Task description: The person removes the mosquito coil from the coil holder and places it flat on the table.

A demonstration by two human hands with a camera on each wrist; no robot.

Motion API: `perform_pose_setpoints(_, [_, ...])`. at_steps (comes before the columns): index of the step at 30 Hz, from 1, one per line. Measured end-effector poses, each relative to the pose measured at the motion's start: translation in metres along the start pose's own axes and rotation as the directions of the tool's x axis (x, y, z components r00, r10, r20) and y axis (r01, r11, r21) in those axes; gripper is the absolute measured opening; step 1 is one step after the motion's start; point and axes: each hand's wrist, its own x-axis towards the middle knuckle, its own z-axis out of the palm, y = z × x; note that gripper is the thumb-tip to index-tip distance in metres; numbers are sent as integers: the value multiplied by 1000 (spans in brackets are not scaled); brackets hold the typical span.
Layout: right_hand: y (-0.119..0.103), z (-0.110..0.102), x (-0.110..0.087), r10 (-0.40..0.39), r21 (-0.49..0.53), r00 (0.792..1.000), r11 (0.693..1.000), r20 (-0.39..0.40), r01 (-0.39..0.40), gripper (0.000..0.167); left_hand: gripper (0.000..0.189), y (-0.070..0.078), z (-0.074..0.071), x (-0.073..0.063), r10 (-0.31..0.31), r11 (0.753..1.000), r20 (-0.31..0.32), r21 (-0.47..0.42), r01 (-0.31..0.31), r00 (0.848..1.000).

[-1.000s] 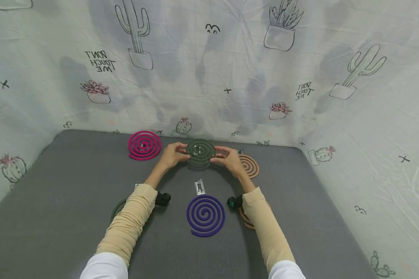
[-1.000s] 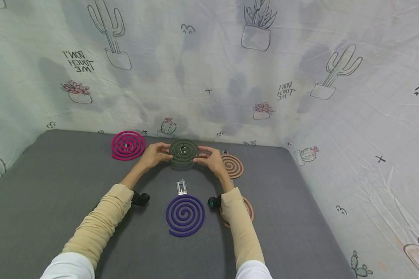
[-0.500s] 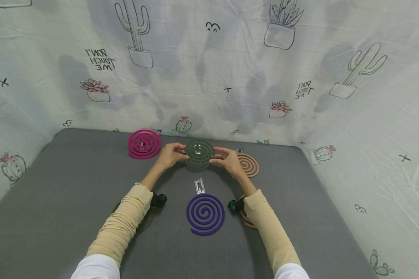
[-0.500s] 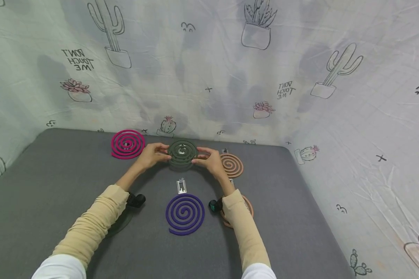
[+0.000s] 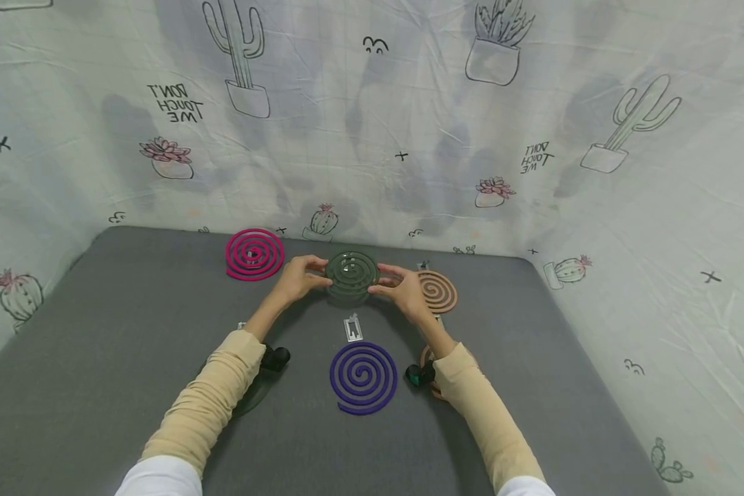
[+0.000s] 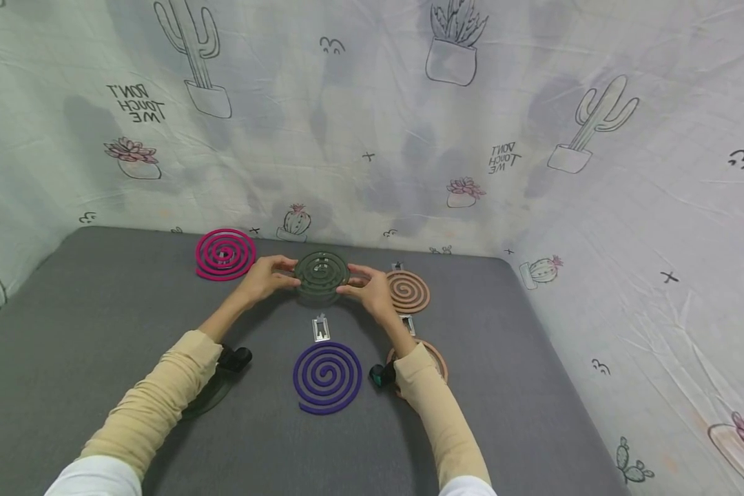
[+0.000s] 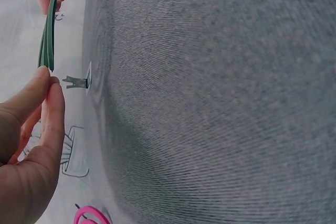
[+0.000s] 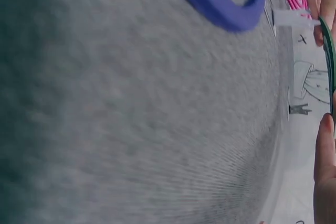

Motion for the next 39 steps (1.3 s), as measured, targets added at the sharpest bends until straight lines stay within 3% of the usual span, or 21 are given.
perform_pose_setpoints(4, [-1,2,-3,-9,14,1000,1000,-5,9,58,48,0,0,-2,-7,998,-5,65,7,1000])
perform_pose_setpoints(12, [-5,2,-9,18,27,999,999,27,-18,56,46,-1,0,-5,-25,996,26,87,23,999])
perform_pose_setpoints(25, [-1,4,-5,142,-76,990,987,-22,-143,53,42,0,4,-1,-53,992,25,112,49,998])
perform_pose_setpoints(39, [-8,12,6,135,-205,991,970,19,-128,52,43,-7,2,4,-107,975,41,200,97,993])
